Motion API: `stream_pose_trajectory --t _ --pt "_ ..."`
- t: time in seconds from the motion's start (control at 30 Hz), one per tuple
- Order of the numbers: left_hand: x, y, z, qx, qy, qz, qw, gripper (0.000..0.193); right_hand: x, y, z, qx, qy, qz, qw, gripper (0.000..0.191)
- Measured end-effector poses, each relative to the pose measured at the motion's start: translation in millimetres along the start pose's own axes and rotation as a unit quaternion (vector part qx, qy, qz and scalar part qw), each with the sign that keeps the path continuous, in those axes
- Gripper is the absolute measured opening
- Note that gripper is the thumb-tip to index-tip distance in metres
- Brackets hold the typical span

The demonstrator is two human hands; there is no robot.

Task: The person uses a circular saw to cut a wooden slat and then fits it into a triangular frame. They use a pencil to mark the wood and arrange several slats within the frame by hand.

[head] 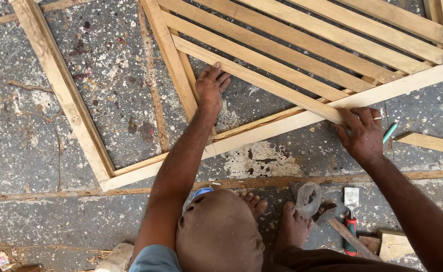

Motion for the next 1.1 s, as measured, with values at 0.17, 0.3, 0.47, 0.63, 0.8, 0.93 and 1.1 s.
stream_pose_trajectory --t 0.17,0.3,0.47,0.63,0.8,0.93,1.1 --pt "4.8 -0.8 1.9 0.006 -0.007 0.002 1.0 0.028 1.5 3.2 -0.6 -0.009 0.021 -0.004 1.0 0.053" --pt "9.5 -1.5 3.1 -0.002 -0.015 0.005 1.0 0.027 3.9 0.5 -3.4 0.01 0.025 0.0 1.0 0.054" --pt "11.0 -0.8 1.1 0.015 -0.011 0.003 1.0 0.028 3.9 -1.8 -3.2 0.01 0.018 0.007 1.0 0.055" --pt "9.8 -0.9 1.2 0.015 -0.003 -0.004 1.0 0.031 0.0 1.5 1.2 0.034 0.014 0.022 0.999 0.055" --pt "8.4 -0.9 -1.2 0.017 -0.004 -0.006 1.0 0.032 1.4 3.1 1.9 0.032 0.017 0.035 0.999 0.051" --pt "7.6 0.8 -3.6 0.019 -0.004 -0.006 1.0 0.031 3.0 -2.7 -2.8 0.02 0.021 0.026 0.999 0.05" --pt "1.9 3.7 -2.2 0.02 0.005 -0.007 1.0 0.03 0.9 -11.0 -10.2 0.027 0.025 0.028 0.999 0.049"
Point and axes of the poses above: each hand's wrist, its own x-axis towards the middle knuckle, its own z-axis out of the palm, y = z × x, the point moved 4 cm from there along x, towards the middle knuckle, and after that the axes turned 9 degrees about -y, right-handed, at the moved point
